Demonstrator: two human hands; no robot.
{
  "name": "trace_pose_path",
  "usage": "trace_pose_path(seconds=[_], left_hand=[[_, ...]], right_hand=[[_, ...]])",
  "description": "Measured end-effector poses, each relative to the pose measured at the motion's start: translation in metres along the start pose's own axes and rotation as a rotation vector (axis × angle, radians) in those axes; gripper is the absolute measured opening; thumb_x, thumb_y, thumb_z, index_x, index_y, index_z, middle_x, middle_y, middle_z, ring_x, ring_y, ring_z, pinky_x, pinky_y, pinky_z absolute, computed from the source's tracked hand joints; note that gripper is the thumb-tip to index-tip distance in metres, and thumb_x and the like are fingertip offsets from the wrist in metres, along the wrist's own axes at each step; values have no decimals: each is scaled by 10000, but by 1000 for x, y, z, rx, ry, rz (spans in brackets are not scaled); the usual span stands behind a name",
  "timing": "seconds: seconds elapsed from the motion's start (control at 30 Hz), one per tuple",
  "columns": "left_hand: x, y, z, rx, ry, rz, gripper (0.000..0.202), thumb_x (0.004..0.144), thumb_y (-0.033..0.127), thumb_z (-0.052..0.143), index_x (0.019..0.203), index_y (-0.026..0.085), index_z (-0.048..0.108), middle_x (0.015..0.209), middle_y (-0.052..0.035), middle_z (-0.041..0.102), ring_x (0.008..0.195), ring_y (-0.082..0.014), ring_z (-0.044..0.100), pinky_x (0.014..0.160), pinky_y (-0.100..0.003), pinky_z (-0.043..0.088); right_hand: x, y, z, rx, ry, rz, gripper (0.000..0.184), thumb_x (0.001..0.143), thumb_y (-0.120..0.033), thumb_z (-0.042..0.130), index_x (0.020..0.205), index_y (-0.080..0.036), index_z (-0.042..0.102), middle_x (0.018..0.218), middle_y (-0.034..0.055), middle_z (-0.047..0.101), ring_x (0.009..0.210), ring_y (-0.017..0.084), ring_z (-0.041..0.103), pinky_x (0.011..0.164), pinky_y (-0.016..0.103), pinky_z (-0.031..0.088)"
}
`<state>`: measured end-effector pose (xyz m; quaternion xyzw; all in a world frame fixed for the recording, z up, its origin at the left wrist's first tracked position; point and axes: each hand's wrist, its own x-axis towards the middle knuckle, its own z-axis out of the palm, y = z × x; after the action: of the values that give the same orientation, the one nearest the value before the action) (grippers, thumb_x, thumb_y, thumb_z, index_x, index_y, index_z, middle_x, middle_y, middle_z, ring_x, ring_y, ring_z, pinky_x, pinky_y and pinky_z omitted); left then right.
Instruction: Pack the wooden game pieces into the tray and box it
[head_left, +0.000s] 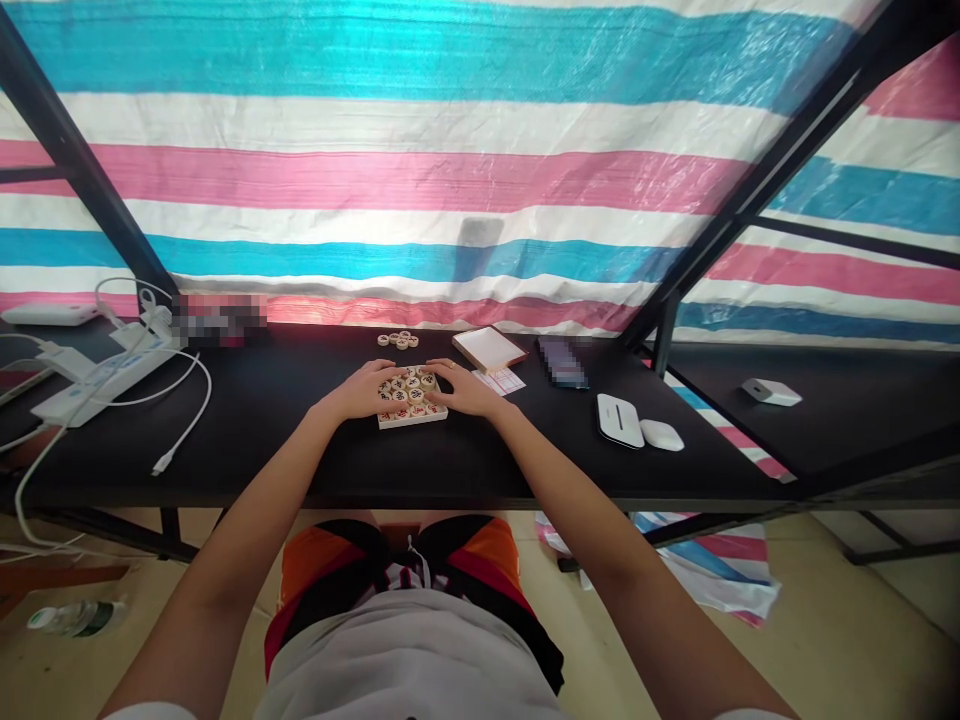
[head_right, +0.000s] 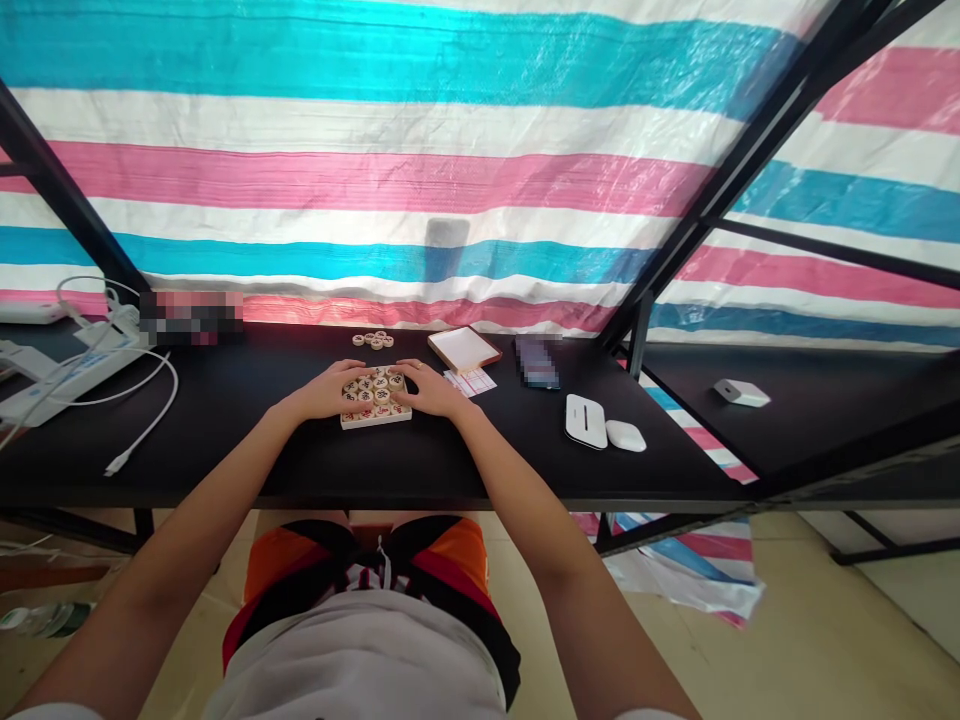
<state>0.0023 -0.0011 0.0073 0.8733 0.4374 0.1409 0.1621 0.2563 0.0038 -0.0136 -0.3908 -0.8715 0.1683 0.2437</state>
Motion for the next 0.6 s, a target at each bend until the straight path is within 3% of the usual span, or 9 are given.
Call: trace_pose_path(seconds=[0.43, 0.6], left_hand=[[-1, -7, 0, -93, -34, -34, 846, 691, 712, 589, 1386, 252, 445, 1374, -99, 443, 1240, -293, 457, 1044, -382, 370], [0, -9, 0, -100, -19, -24, 863, 668, 706, 617, 1378, 241, 459, 1345, -101, 469, 1229, -298, 471, 1041, -383, 374]], right_hand=[[0, -10, -4, 26, 8, 46, 488, 849, -445, 588, 1275, -211, 545, 1356, 120, 471, 1251, 247, 476, 1086, 418, 347], [14, 1, 1, -13, 94, 38, 358, 958, -323, 389, 1234, -196, 577, 1294, 112, 529, 1220, 206, 496, 1094, 406, 344]])
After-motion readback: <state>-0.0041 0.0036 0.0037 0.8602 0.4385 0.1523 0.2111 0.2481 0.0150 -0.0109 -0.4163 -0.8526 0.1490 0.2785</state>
